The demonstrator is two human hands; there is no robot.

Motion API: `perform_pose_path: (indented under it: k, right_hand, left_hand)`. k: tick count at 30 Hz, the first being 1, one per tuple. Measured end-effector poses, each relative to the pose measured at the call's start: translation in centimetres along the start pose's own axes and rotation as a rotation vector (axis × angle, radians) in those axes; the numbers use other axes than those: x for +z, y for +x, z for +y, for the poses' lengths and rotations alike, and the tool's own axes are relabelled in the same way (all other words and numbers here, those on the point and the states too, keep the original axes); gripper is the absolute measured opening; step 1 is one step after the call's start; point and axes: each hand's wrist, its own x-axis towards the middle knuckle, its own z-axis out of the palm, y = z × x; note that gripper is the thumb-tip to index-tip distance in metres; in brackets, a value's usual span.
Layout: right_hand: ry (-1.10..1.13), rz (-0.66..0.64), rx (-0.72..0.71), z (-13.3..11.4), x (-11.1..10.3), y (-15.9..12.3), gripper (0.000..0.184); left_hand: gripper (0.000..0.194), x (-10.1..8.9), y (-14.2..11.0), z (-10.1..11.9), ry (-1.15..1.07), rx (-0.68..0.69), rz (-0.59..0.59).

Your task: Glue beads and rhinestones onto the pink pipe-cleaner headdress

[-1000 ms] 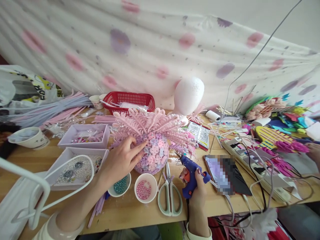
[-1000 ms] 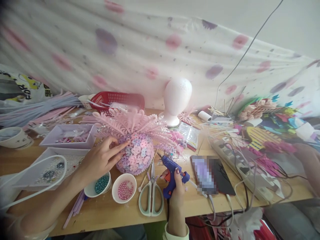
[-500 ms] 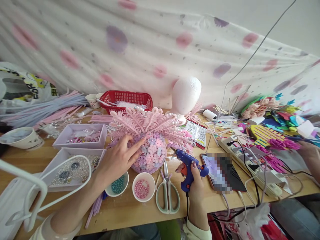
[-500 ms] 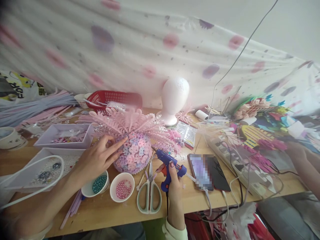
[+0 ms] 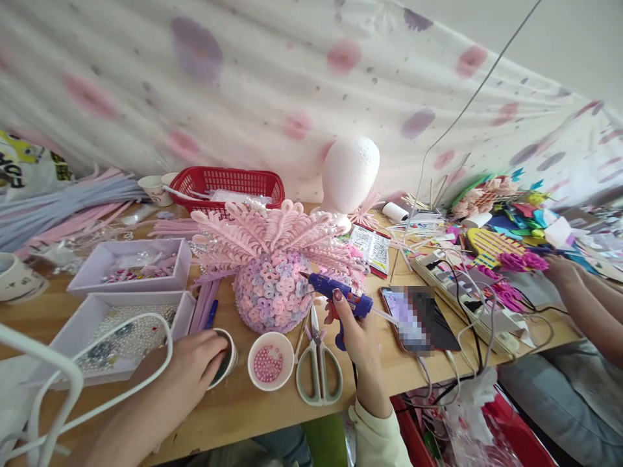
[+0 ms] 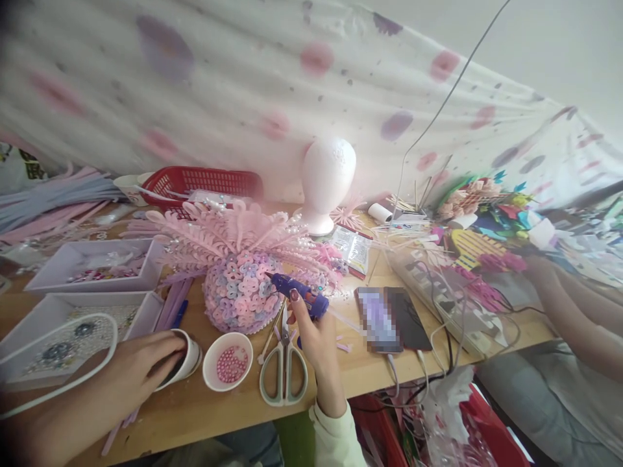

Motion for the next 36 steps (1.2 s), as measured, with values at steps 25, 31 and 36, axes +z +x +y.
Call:
perform_pose_path:
  k: [25, 31, 36]
  right_hand:
    - [0.057, -0.024, -0.006, -0.3, -1.4, -0.1, 0.057]
    - [0.232, 0.206, 0.157, 1.6, -1.3, -0.3, 0.062]
    - [0.327, 0.303, 0.127, 2.9, -1.2, 0.3, 0.06]
  left_hand:
    - [0.032, 0.8, 2.7, 0.4, 0.394, -0.053, -0.258]
    - [0.035, 0.3, 2.6, 0.2, 0.409, 0.015, -0.304]
    - [0.029, -0.3, 2.4, 0.3, 0.29, 0.012, -0.212]
